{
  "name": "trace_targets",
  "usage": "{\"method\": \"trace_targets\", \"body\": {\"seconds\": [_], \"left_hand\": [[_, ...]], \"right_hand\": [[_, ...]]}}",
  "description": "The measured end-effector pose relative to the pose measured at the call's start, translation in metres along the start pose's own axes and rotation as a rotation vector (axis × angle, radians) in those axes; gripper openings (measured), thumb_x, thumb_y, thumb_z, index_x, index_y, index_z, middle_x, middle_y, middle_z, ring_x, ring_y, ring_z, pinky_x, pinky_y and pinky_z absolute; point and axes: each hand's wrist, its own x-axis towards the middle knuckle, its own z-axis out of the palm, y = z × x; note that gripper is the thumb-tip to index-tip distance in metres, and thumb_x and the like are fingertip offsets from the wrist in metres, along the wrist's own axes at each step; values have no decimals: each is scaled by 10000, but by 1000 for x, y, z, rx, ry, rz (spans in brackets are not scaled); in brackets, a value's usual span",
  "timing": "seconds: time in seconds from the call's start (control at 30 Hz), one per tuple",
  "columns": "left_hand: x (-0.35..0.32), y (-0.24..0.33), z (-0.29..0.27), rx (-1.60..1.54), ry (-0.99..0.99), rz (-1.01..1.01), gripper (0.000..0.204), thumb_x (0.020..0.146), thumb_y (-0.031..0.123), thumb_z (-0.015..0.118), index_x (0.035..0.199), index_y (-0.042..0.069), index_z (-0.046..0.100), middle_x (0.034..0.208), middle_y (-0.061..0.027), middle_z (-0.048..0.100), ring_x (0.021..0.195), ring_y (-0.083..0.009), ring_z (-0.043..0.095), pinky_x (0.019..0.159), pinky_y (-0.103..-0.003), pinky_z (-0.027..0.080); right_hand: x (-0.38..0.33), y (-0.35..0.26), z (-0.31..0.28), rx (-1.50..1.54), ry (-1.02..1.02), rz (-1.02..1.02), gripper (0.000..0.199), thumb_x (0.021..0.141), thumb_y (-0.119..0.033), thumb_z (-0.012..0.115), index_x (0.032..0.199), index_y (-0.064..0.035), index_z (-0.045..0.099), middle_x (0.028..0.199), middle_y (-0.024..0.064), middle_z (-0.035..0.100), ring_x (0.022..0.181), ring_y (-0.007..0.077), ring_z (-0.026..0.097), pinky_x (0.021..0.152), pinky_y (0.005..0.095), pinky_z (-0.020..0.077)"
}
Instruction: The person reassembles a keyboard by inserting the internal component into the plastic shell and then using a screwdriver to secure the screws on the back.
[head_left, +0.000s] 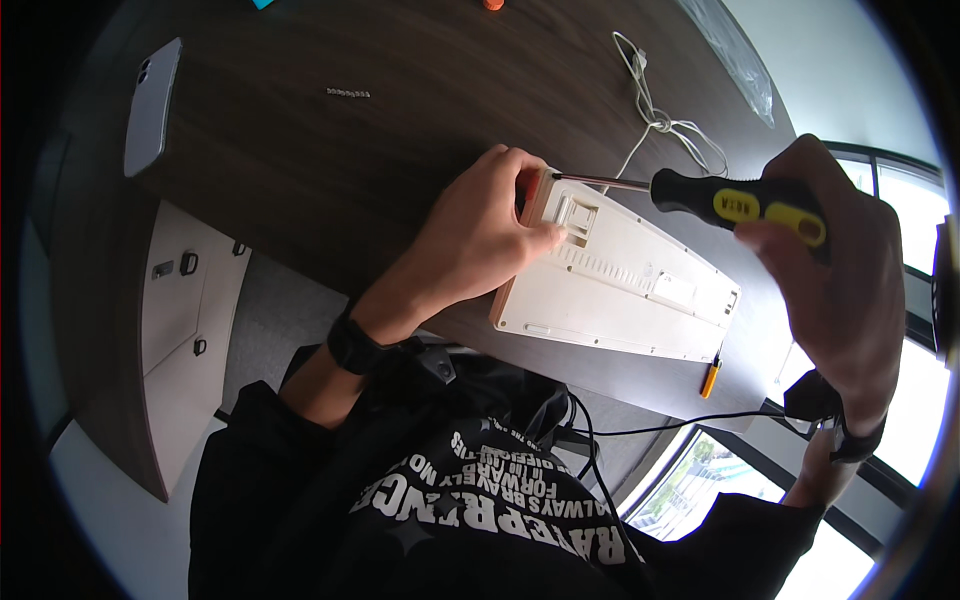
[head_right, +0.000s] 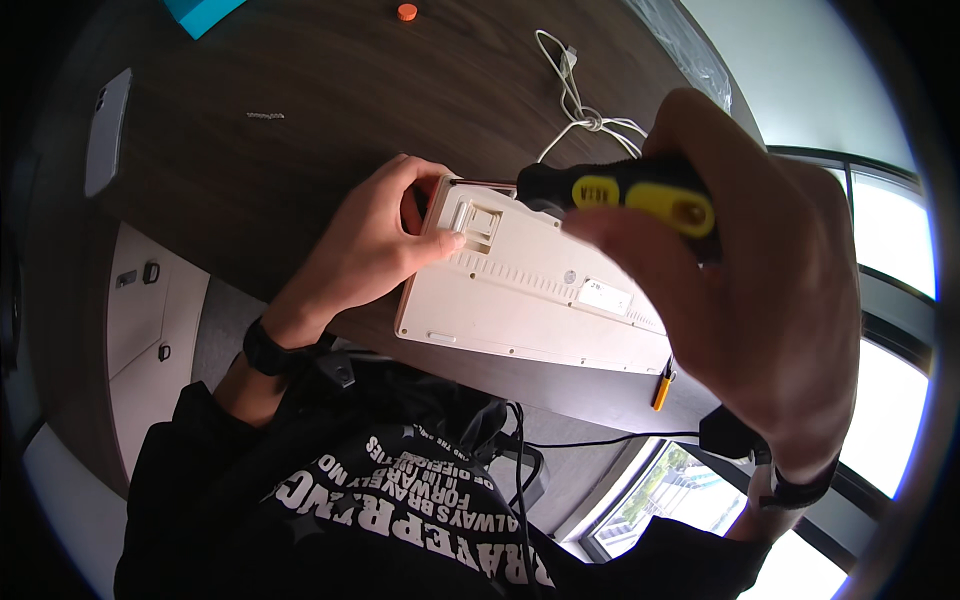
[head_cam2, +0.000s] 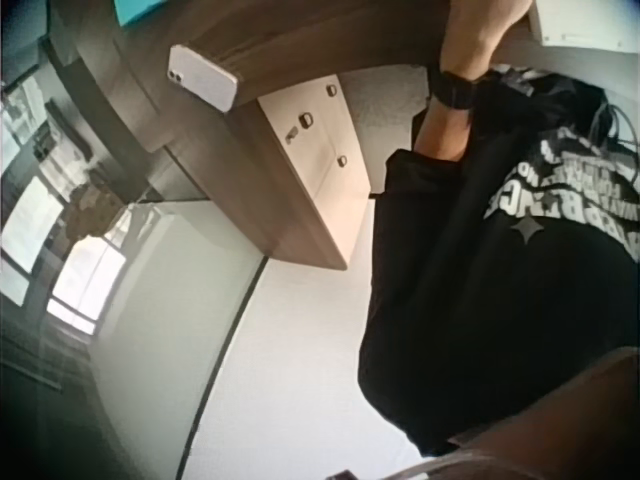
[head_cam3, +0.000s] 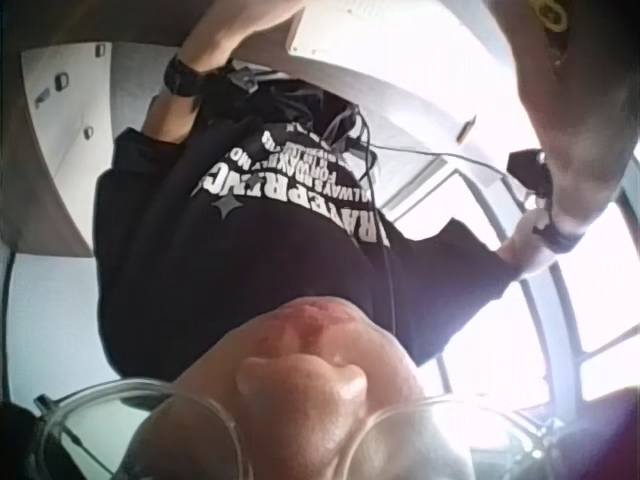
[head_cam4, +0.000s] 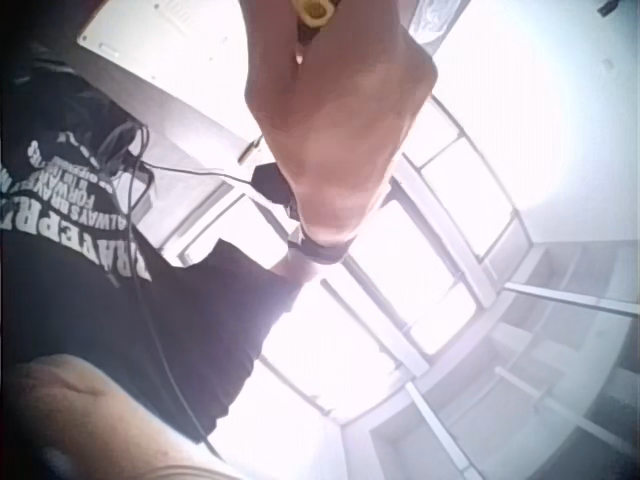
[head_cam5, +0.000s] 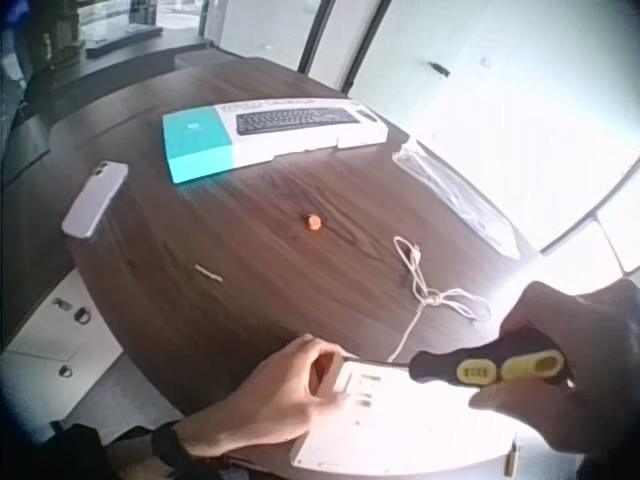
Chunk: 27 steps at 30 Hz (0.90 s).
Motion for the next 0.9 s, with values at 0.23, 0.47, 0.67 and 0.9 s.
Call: {"method": "trace_targets", "body": {"seconds": [0.23,0.47,0.67,0.9], "left_hand": [[-2,-5,-4,-31,4,19,447,756,173,746,1122,-14,571,990,-72,573,823,-154,552,735,-288,475],[-2,-5,0,-6,14,52,409,778,168,736,1105,-8,564,992,-80,554,848,-182,560,759,-308,480],[0,-6,1,4,0,16,407,775,166,737,1099,-6,561,991,-91,548,870,-197,571,770,-320,492],[1,-2,1,31,5,2,398,768,140,728,1097,-10,561,998,-99,554,863,-202,582,763,-320,498]], "right_hand": [[10,14,1,-142,138,-447,518,742,30,747,1210,-11,528,1124,208,583,1026,359,640,788,398,602],[31,-3,-10,-323,60,-672,459,723,71,731,1162,34,606,1049,235,660,930,362,687,747,385,612],[31,-7,-3,-325,58,-658,462,701,50,751,1143,52,618,1020,229,660,891,356,691,703,372,616],[24,-9,-2,-282,77,-586,465,698,49,752,1142,57,612,972,234,661,851,350,690,658,361,607]]}}
